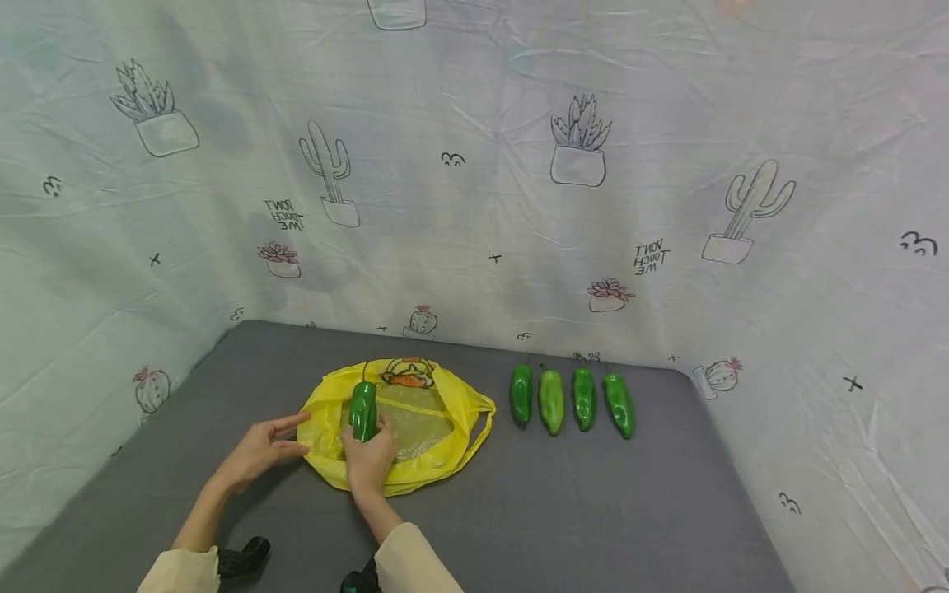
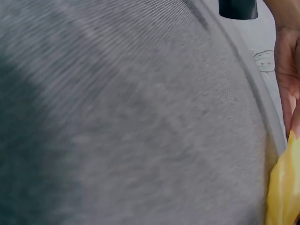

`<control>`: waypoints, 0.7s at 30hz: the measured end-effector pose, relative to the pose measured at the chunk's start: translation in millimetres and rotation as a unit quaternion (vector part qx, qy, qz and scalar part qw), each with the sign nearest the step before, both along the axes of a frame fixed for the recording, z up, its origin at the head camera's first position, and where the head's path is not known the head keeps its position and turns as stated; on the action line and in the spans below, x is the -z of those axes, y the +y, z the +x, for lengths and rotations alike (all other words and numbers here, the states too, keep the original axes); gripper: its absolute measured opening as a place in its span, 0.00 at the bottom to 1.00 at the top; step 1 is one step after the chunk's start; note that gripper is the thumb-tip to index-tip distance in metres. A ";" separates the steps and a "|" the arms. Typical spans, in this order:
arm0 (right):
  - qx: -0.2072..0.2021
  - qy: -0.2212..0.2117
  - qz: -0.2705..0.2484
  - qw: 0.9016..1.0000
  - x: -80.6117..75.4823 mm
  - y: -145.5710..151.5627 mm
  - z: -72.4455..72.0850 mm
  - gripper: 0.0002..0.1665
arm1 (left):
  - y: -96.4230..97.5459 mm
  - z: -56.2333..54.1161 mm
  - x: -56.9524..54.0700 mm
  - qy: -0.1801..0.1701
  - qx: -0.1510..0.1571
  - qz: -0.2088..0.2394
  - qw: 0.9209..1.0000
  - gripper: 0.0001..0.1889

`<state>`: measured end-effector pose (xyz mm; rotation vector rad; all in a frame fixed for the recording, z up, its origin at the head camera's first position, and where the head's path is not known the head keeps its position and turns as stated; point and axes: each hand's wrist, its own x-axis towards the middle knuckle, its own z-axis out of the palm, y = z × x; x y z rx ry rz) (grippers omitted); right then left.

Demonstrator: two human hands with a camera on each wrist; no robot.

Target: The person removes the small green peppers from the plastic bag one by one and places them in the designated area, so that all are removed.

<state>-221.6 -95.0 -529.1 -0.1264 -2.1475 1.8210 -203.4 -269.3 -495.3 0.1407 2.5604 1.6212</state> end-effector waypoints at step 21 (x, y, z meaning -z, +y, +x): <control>0.037 0.108 -0.059 0.992 -17.8 43.1 4.5 0.20 | -2.4 2.4 -3.7 0.002 0.005 -0.001 1.000 0.32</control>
